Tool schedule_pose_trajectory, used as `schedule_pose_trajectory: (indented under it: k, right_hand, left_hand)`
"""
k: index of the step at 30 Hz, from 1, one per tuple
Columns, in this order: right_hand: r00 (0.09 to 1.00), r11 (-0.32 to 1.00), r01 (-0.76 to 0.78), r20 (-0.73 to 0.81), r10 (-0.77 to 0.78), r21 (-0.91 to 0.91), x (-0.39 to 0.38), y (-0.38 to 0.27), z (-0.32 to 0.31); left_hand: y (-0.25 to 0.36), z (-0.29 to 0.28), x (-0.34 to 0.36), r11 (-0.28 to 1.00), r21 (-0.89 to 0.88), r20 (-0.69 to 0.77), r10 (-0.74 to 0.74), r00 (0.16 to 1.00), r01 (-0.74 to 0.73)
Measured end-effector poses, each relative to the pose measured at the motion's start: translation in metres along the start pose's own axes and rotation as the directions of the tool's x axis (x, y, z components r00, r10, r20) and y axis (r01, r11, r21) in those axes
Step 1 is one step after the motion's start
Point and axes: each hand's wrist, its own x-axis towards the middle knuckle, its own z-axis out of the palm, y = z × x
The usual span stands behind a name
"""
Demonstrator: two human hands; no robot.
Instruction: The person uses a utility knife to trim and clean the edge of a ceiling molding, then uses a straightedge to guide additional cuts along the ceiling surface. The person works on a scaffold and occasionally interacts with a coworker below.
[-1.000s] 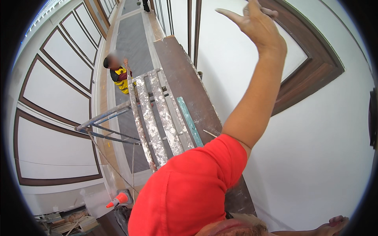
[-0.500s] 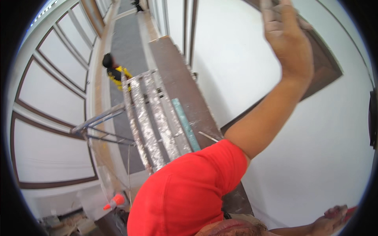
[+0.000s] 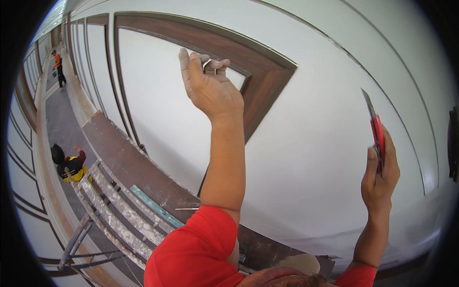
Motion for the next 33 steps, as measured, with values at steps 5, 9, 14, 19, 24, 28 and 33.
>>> schedule_pose_trajectory:
  k: [5,9,14,19,24,28,33]
  right_hand:
    - [0.983,0.963,0.178,-0.012,-0.184,-0.2,0.063,0.015,0.008]
    - [0.986,0.952,0.165,0.045,-0.159,-0.258,0.108,0.008,0.024]
    - [0.974,0.901,0.223,0.131,-0.187,-0.371,0.143,0.002,0.034]
    - [0.966,0.865,0.246,0.187,-0.18,-0.437,0.161,-0.006,0.045]
    - [0.964,0.839,0.23,0.235,-0.127,-0.493,0.168,-0.013,0.05]
    - [0.961,0.837,0.229,0.252,-0.114,-0.497,0.171,-0.013,0.049]
    - [0.957,0.823,0.233,0.273,-0.099,-0.518,0.17,-0.017,0.049]
  left_hand:
    - [-0.016,0.004,-0.008,0.997,0.055,0.022,-0.051,0.998,0.05]
    - [-0.017,0.006,-0.01,0.995,0.084,0.008,-0.054,0.999,0.053]
    - [-0.034,-0.001,-0.016,0.985,0.149,0.09,-0.101,0.991,0.087]
    - [-0.052,-0.003,-0.022,0.955,0.278,0.214,-0.166,0.963,0.103]
    - [-0.054,0.001,-0.028,0.933,0.337,0.255,-0.218,0.942,0.125]
    - [-0.051,0.001,-0.027,0.945,0.303,0.272,-0.207,0.94,0.12]
    - [-0.053,-0.002,-0.027,0.949,0.295,0.274,-0.193,0.942,0.109]
